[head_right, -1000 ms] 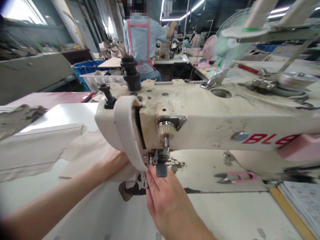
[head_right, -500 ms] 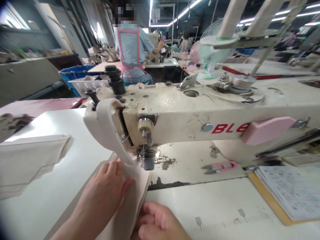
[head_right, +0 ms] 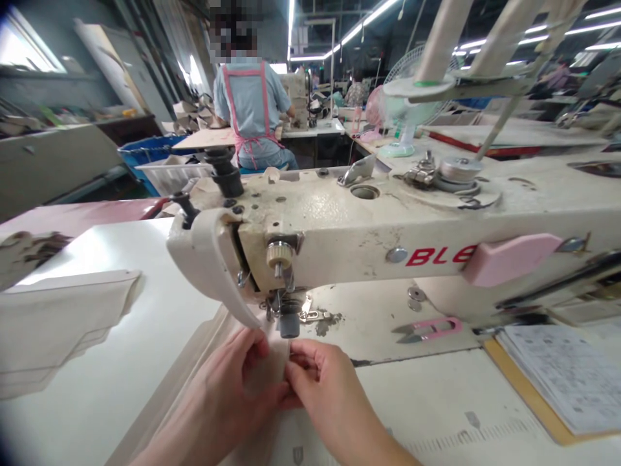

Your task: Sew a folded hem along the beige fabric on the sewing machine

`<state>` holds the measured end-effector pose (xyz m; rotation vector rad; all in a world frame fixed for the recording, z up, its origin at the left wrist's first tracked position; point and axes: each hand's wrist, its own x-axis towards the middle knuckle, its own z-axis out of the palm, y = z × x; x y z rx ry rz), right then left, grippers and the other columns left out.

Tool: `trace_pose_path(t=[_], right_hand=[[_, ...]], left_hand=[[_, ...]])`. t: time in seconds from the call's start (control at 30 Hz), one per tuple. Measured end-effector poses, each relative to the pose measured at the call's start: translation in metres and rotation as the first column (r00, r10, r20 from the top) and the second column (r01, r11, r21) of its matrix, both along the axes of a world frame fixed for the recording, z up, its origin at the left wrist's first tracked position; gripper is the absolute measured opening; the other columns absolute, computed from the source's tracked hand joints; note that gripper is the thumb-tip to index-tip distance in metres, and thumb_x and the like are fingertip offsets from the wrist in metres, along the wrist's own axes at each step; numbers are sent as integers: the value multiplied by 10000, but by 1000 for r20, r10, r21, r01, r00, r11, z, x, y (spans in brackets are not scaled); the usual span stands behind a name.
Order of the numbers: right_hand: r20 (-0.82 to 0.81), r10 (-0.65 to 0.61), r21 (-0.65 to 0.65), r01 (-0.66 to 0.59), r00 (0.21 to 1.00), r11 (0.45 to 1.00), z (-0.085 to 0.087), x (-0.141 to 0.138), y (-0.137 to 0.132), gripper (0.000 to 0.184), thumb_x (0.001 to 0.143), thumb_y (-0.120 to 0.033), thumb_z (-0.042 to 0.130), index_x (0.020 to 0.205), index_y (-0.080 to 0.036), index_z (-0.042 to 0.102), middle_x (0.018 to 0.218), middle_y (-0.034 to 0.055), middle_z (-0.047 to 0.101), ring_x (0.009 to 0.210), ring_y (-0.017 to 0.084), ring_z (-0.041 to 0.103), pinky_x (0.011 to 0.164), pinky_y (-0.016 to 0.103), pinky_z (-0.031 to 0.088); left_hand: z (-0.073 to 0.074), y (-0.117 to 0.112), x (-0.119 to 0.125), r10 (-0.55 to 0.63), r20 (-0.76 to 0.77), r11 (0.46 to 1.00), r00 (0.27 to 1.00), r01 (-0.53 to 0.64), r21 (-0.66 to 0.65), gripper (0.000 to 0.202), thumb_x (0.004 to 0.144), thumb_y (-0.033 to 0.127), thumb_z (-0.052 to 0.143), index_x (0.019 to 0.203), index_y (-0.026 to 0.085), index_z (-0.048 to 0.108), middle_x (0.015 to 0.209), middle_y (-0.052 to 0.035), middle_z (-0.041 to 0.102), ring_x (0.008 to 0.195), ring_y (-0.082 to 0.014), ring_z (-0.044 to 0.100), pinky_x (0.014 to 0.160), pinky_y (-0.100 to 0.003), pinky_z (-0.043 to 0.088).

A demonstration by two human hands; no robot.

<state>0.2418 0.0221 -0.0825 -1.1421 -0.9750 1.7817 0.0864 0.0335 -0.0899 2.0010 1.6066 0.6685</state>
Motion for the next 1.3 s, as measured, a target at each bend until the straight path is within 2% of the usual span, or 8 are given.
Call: trace_pose_path(t=[0.1,0.3,0.43,0.57,0.63,0.77,1.07,1.3], right_hand=[[29,14,5,-14,999,1000,2,0,3,195,788,-265,631,930,-190,740,787,13,743,647,155,684,585,239,547],[32,52,-16,-52,998,999,8,0,7,214,791,-279,628,938,-180,748,766,15,741,708,169,686,652,259,558],[11,65,-20,-65,998,998,9,1,7,221,790,-292,626,941,-183,745,784,18,741,718,172,688,654,263,554],[6,66,-18,-66,998,998,8,1,6,208,790,-283,631,931,-182,746,748,10,734,694,152,677,635,228,531],[15,81,-22,-81,997,996,8,1,6,230,795,-274,620,969,-182,739,731,8,732,657,143,673,600,214,524],[80,79,-17,-78,994,997,8,-1,8,254,809,-249,579,1000,-176,730,764,18,741,640,141,670,500,185,517],[115,56,46,-62,992,997,0,2,7,313,856,-354,623,1081,-146,684,828,50,743,716,189,715,559,252,588],[123,-7,67,-2,992,998,1,-1,6,226,840,-356,614,889,-167,727,759,27,729,709,200,714,587,268,589]], left_hand=[[1,1,5,7,-27,999,1000,-9,-51,388,571,279,758,749,228,417,700,39,479,600,-148,424,542,-267,323],[-9,4,2,36,-27,999,999,-36,-3,227,638,190,617,728,233,413,645,42,480,581,-147,453,537,-261,327],[0,1,0,-12,4,999,1000,12,39,150,714,159,532,752,232,406,651,39,491,564,-135,458,536,-257,347],[10,1,3,-45,8,996,999,46,-75,349,663,357,711,715,234,389,604,61,453,529,-126,411,481,-237,314],[10,2,4,-11,-22,995,1000,9,-102,421,560,326,770,687,235,379,595,69,441,523,-121,388,470,-228,293],[6,3,1,-11,19,996,1000,12,-87,255,603,184,639,689,228,403,594,63,459,532,-122,406,496,-231,311],[1,5,-12,-44,243,981,969,88,-175,340,611,246,752,660,210,417,561,84,380,536,-94,335,485,-200,263],[1,4,-14,-54,262,980,964,101,-170,393,617,322,810,668,201,439,596,75,413,549,-94,344,494,-197,265]])
